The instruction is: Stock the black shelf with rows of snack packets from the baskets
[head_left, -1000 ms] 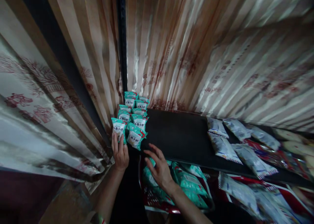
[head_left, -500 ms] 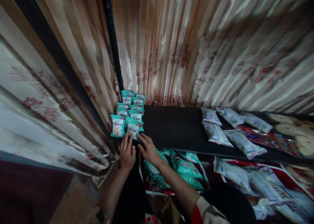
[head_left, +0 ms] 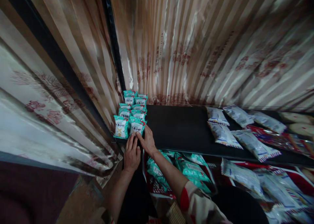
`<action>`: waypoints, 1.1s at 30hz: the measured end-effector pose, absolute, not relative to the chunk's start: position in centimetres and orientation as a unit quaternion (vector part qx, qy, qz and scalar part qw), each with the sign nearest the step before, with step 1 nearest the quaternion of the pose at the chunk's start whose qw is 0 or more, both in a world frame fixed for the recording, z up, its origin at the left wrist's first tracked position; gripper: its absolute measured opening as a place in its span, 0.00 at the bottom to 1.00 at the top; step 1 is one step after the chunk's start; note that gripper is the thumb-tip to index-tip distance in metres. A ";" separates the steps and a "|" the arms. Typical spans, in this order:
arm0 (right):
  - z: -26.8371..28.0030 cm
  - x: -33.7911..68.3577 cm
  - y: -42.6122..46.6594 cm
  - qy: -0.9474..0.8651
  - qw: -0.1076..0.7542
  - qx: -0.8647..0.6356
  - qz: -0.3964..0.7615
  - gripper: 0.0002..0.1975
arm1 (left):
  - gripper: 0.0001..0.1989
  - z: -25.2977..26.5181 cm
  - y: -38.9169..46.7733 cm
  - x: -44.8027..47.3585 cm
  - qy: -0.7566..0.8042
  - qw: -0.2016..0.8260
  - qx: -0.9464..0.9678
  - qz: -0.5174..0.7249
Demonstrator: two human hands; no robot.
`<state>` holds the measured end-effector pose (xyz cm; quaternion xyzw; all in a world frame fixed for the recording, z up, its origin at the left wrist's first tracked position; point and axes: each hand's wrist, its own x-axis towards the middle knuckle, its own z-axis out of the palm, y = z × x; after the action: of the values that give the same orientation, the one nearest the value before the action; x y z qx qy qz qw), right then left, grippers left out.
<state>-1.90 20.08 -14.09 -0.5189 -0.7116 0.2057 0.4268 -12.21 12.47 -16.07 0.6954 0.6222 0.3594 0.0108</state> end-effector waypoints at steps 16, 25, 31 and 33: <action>-13.7 -1.8 22.3 -0.692 0.378 -0.567 0.241 0.27 | 0.28 -15.5 13.8 -11.6 0.653 0.052 0.691 0.304; -14.4 -1.7 22.0 -0.687 0.407 -0.544 0.257 0.32 | 0.29 -16.0 13.7 -11.4 0.644 0.043 0.675 0.357; -14.5 -1.0 20.3 -0.689 0.402 -0.538 0.272 0.36 | 0.25 -15.7 13.0 -11.1 0.647 0.034 0.656 0.388; -14.4 -0.3 19.3 -0.683 0.417 -0.535 0.272 0.33 | 0.23 -15.6 12.9 -11.1 0.644 0.030 0.649 0.403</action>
<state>-0.31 19.27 -14.43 -0.5348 -0.6825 0.2721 0.4172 -11.06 12.88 -15.59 0.6495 0.6440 0.4032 0.0301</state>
